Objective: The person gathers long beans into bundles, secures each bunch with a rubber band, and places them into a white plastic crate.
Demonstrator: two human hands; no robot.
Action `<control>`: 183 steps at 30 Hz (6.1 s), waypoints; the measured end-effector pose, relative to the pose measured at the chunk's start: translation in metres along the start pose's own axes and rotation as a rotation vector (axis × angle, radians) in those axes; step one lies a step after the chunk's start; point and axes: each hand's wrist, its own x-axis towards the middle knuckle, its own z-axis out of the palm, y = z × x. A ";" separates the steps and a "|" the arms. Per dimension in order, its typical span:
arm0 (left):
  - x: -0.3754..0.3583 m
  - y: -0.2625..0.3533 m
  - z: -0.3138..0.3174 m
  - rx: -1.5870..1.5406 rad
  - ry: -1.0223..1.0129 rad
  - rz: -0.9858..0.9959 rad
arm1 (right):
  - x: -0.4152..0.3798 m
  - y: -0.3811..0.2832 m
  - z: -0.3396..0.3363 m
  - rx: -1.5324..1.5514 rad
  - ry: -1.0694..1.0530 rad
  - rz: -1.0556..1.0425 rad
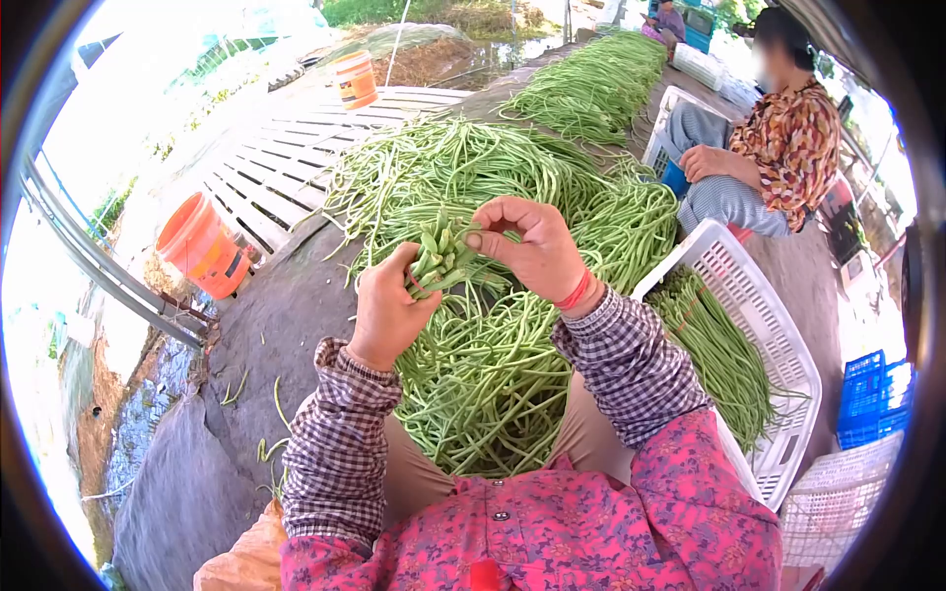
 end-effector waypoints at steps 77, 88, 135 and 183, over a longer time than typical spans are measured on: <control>-0.006 -0.017 -0.011 0.327 -0.222 -0.197 | 0.000 0.027 -0.017 0.205 -0.153 0.270; -0.003 -0.004 0.006 0.396 -0.179 -0.230 | -0.009 0.031 0.036 -0.437 0.129 -0.237; -0.005 -0.006 0.028 0.115 -0.249 -0.288 | 0.014 0.063 0.021 -0.745 0.333 -0.153; -0.004 -0.013 0.009 -1.090 -0.347 -0.508 | -0.006 0.031 0.025 -0.142 0.217 -0.287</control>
